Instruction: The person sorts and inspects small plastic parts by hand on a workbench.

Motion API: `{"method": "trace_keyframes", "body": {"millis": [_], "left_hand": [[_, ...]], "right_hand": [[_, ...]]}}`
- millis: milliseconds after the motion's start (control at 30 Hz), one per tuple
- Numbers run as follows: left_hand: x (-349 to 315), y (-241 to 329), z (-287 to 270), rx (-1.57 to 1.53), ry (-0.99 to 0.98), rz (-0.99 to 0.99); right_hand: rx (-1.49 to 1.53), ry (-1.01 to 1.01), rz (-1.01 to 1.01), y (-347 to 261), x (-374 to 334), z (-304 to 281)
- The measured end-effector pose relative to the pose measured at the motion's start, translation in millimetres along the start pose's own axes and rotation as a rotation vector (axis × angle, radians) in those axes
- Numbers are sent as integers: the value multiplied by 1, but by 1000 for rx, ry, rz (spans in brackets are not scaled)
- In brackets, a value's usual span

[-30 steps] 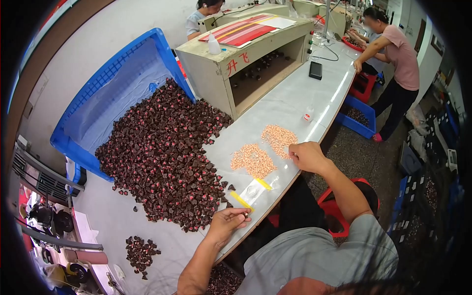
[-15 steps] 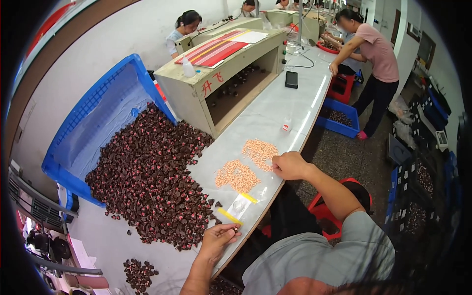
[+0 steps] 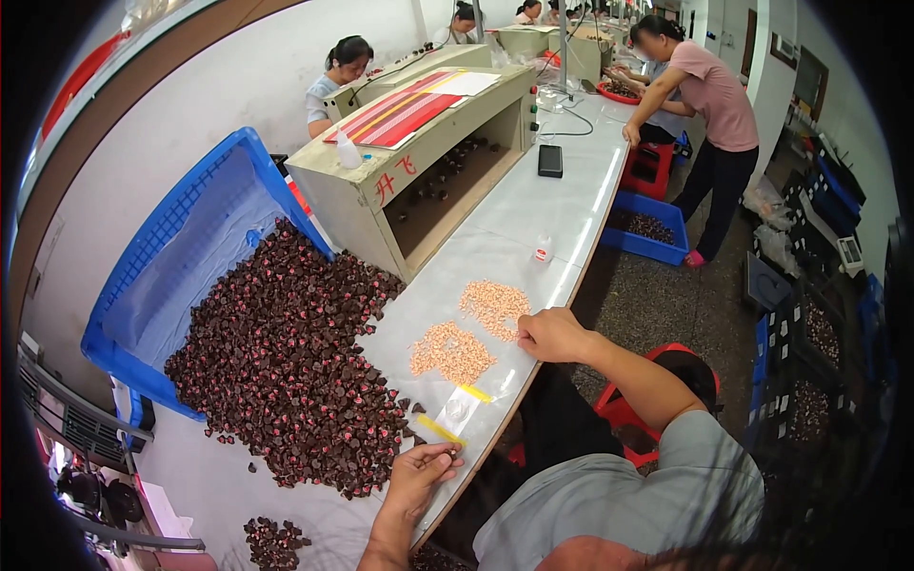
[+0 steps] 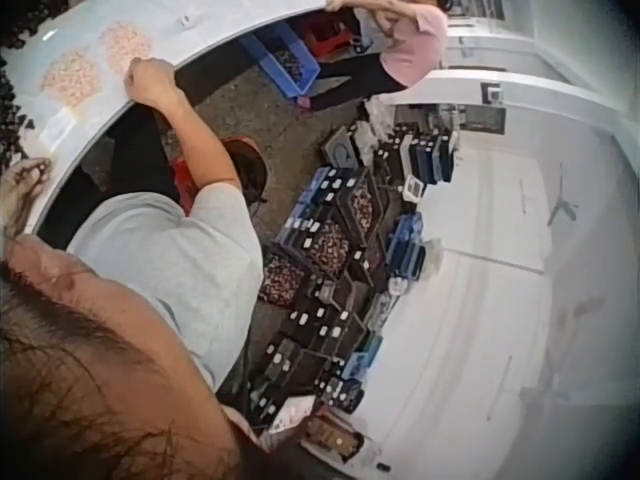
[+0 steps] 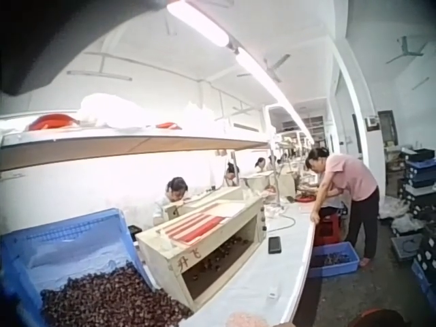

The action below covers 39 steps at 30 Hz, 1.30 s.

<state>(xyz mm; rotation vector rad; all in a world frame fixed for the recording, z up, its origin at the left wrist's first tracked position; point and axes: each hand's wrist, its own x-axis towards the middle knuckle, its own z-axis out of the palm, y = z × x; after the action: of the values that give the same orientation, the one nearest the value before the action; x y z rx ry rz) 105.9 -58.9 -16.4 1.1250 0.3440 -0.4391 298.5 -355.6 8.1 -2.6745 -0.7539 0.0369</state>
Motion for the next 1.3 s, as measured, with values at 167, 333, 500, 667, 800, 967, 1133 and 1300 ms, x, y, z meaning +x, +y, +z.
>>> {"method": "trace_keyframes", "body": {"millis": [167, 333, 500, 667, 800, 967, 1133, 1300], "left_hand": [[0, -1, -2, -3, -10, 11], [1, -2, -2, -7, -20, 15], [2, -4, -4, 1, -22, 21], [1, -3, -1, -3, -38, 26], [1, -2, -1, 59, -63, 4], [2, -9, -11, 20, -116, 2], [4, -10, -16, -26, -121, 11], [2, -6, -10, 24, -87, -20]], "right_hand": [[77, -18, 19, 1, 0, 2], [86, -35, 45, 5, -1, 6], [73, -9, 43, 4, -7, 9], [280, 134, -127, -20, -21, 17], [572, 10, -365, -89, -43, 40], [726, -113, -388, -129, -50, 68], [912, -62, -350, -135, -55, 72], [850, -94, -367, -132, -53, 65]]}}
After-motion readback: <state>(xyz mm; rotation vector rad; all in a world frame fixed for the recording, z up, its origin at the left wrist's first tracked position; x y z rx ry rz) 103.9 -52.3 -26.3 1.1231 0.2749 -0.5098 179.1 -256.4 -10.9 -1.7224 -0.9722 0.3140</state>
